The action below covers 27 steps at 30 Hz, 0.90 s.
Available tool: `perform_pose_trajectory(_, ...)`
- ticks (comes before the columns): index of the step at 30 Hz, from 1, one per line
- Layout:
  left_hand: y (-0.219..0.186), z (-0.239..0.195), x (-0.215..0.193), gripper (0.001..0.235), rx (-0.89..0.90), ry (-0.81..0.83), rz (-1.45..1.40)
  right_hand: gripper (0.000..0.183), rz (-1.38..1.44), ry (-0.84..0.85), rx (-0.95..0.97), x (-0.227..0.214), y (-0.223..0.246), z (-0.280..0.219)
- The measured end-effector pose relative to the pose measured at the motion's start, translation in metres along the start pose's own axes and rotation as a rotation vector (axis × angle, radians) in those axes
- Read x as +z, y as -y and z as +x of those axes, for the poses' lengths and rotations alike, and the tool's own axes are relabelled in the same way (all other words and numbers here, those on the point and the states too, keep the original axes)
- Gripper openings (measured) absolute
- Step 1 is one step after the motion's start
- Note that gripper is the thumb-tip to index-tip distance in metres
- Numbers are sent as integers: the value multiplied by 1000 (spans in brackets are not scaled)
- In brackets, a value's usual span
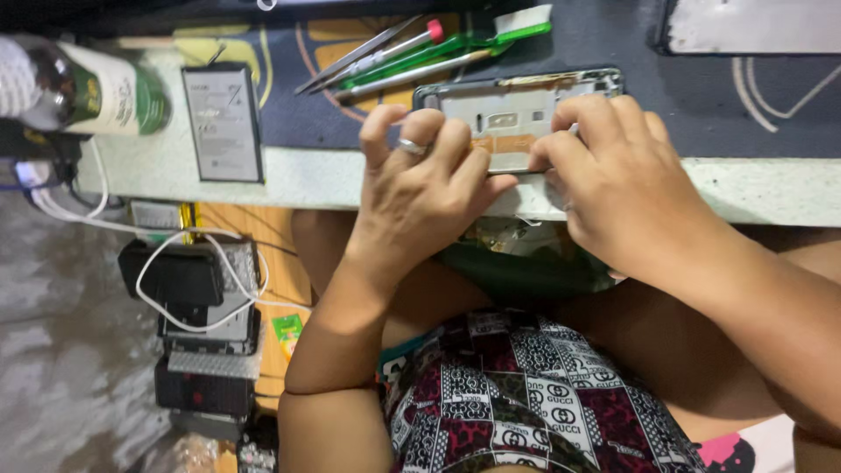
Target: The person disassembles a smartphone, removes the battery, and uses a screwdriver to unscrew and remove the camera module from the phone frame. They then place the removed camera module on the workbench.
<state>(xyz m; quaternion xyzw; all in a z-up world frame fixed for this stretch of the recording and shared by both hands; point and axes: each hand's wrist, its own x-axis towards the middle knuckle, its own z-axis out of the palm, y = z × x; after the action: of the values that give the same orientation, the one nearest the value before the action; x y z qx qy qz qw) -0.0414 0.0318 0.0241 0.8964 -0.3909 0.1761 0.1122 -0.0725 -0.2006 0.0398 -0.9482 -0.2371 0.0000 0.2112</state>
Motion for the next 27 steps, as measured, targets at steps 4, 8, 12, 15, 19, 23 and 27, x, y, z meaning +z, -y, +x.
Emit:
perform_pose_trajectory(4,15,-26,-12,29,-151,-116,-175,47,-48,-32,-113,-5,2,6)
perform_pose_trajectory(8,23,-41,-15,18,-369,-190,-228,60,-196,-45,-179,-10,11,8)
perform_pose_trajectory(12,18,-46,-7,26,-325,-179,-253,50,-338,-51,-260,-10,16,9)
perform_pose_trajectory(15,15,-44,-3,28,-305,-166,-220,46,-288,-76,-271,-10,15,10)
perform_pose_trajectory(19,12,-38,-6,29,-262,-160,-235,45,-356,3,-257,-11,13,4)
perform_pose_trajectory(23,4,-26,-2,31,-185,-141,-296,32,-389,147,-143,-18,11,-3)
perform_pose_trajectory(27,-8,-18,6,27,-175,-153,-317,37,-215,-68,-184,-21,1,5)
